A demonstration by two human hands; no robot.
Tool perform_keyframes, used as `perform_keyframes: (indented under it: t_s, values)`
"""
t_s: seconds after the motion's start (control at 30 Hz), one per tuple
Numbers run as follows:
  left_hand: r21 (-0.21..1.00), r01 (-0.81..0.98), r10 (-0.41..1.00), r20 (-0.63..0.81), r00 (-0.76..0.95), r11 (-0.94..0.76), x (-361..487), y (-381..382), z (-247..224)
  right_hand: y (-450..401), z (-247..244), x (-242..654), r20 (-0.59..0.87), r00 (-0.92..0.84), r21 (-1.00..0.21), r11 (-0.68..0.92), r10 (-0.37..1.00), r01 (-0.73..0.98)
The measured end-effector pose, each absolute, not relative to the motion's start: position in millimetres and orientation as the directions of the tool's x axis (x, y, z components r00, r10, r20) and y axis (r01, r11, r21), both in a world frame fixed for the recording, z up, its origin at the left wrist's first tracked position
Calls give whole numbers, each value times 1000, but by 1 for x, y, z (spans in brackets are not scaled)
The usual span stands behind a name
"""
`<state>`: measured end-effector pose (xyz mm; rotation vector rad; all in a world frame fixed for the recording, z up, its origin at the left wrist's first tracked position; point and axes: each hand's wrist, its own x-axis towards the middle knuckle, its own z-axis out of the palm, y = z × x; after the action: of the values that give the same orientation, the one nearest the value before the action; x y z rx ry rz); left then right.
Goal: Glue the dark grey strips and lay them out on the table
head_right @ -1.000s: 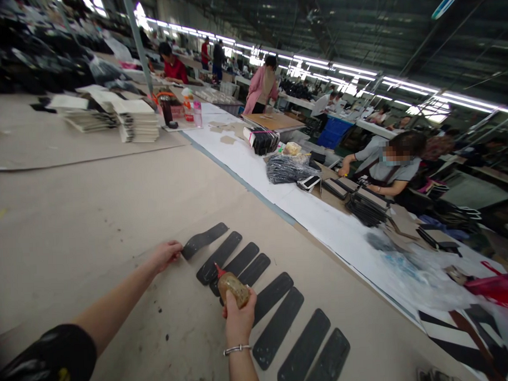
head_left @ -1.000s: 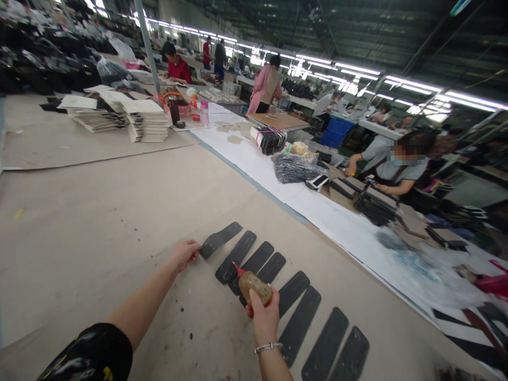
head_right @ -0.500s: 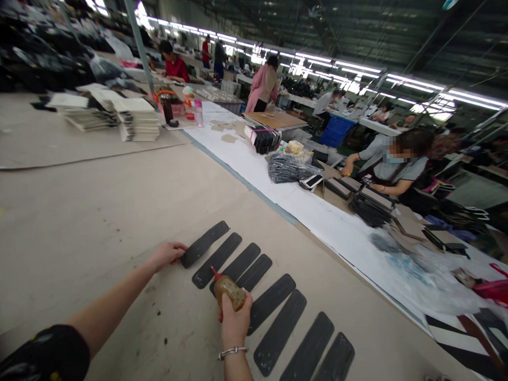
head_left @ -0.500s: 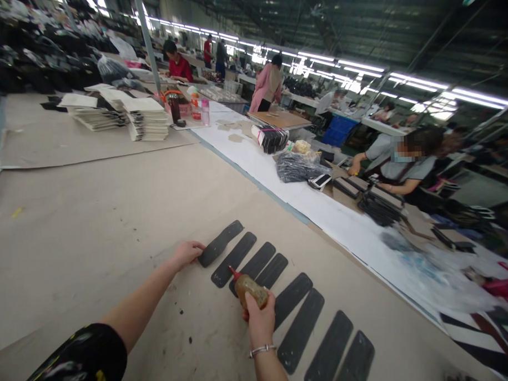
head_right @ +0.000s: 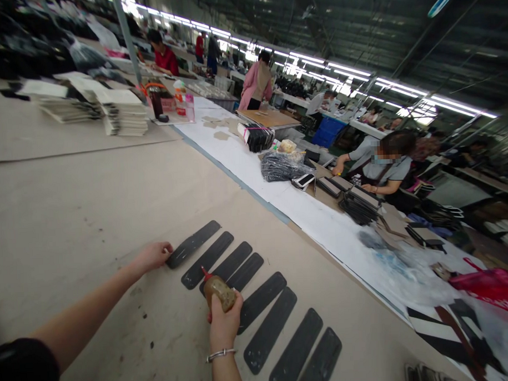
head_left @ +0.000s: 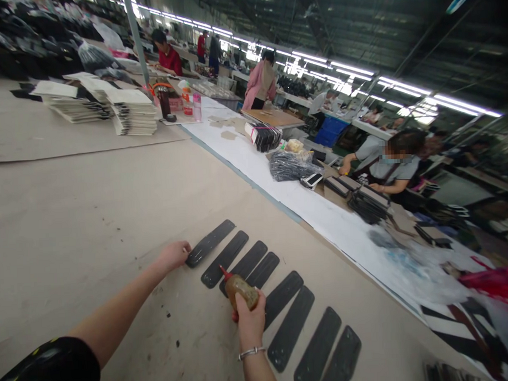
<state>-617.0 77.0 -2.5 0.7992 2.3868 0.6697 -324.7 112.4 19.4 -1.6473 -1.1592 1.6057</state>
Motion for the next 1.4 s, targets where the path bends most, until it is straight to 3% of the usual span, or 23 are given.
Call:
perform_keyframes:
  t_s: [0.17,0.37,0.47,0.63,0.83,1.13,1.4]
  values:
    - [362,718,799,-164,-579,595,-610,73,-5,110,16,-325,-484,-94,-871,-469,870,145]
    - [464,752,734,268,-624,469,-584,46,-14,108,6,-327,-505,-80,-862,-498,859,92]
    - [472,800,744,366,-559,370,-557,35,-14,107,3,-328,-535,-92,-845,-534,840,35]
    - [345,922,910,300,-285,175,-510,28,-18,106,5,-329,-556,-98,-823,-563,825,-75]
    - [274,949,960,185,-211,156,-501,25,-33,106,6,-329,-561,-103,-817,-570,821,-92]
    - [343,927,970,130,-208,153,-505,26,-41,112,31,-312,-572,-116,-798,-583,812,-153]
    - [449,864,963,26,-267,227,-505,32,-37,121,71,-249,-558,-74,-767,-548,827,-334]
